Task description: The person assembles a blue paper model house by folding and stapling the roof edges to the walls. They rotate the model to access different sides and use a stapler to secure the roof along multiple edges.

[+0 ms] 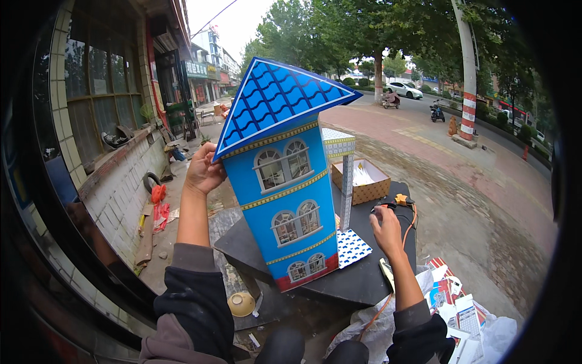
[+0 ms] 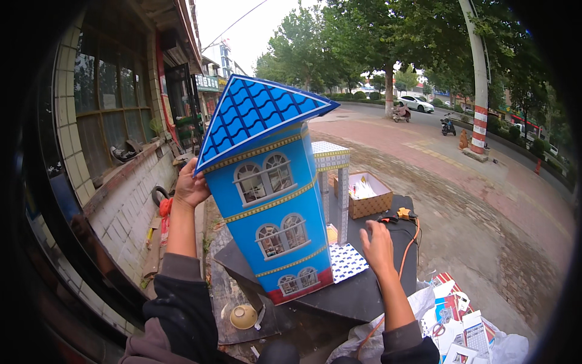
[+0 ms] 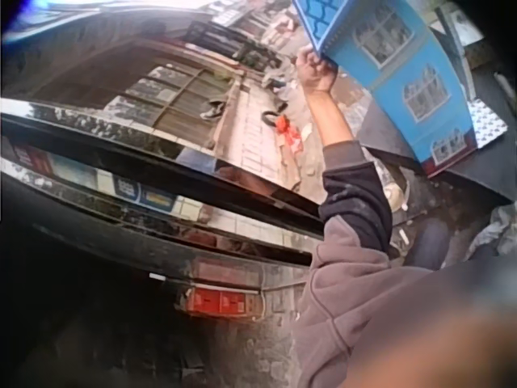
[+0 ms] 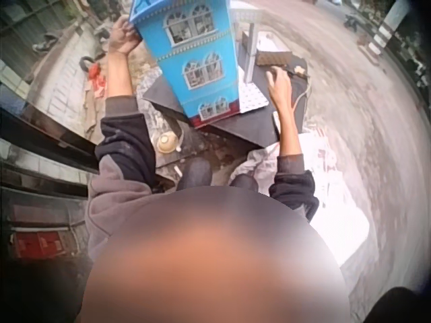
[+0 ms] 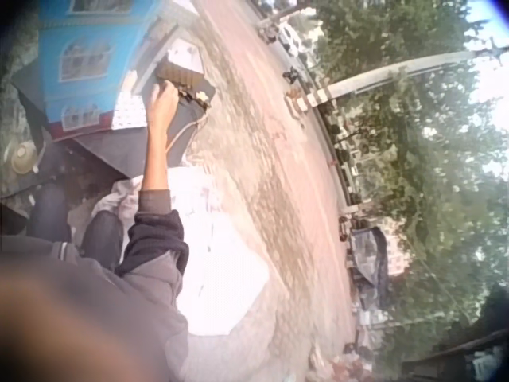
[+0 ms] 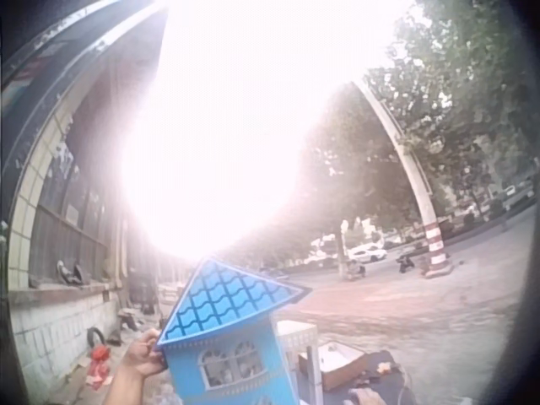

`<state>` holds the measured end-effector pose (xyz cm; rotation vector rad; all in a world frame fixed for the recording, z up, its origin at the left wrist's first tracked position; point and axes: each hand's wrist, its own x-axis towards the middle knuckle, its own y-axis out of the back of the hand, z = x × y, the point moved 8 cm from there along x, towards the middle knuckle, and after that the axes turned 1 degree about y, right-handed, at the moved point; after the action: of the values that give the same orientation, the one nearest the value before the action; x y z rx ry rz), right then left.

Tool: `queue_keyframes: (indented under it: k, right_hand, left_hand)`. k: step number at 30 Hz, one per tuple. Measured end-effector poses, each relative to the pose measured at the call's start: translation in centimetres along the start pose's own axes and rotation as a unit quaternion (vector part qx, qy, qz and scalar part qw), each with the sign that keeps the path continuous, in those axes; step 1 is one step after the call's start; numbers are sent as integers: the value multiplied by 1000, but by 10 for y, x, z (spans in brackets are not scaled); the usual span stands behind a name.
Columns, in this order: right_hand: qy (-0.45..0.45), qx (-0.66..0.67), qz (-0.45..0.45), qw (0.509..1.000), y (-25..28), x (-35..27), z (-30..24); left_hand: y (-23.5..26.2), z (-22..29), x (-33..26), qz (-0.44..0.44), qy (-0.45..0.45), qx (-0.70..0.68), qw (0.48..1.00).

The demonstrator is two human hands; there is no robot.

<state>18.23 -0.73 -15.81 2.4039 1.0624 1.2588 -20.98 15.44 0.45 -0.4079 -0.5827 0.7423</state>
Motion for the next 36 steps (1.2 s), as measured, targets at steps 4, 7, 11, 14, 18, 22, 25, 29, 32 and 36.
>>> queue_keyframes:
  k: [4, 7, 11, 14, 18, 22, 25, 29, 32, 36]
  right_hand:
    - [245, 188, 44, 950, 21, 100, -152]
    - [248, 216, 23, 944, 15, 125, -204]
    - [239, 160, -8, 958, 14, 132, -215]
    - [313, 97, 108, 939, 31, 112, -217]
    - [370, -39, 283, 884, 43, 78, -226]
    - [390, -101, 311, 861, 44, 72, -235]
    - [310, -117, 208, 920, 32, 92, -231]
    - [353, 10, 121, 928, 30, 94, -242]
    - [375, 12, 86, 923, 18, 93, -256]
    - [367, -66, 130, 919, 2, 95, -266]
  left_hand:
    - [0, -3, 7, 7, 23, -21, 999]
    - [-1, -5, 9, 9, 23, -13, 1000]
    - [-7, -4, 9, -1, 18, 10, 1000]
    - [-6, -6, 8, 55, -14, 15, 998]
    - [-5, -9, 6, 189, -107, 108, 970]
    - [-29, 11, -26, 306, -280, 336, 846]
    - [-67, 22, -58, 329, -392, 498, 699]
    - [-117, 16, -62, 205, -425, 658, 586]
    - [-115, 21, -59, 190, -391, 638, 636]
    - [-114, 25, -65, 178, -419, 651, 608]
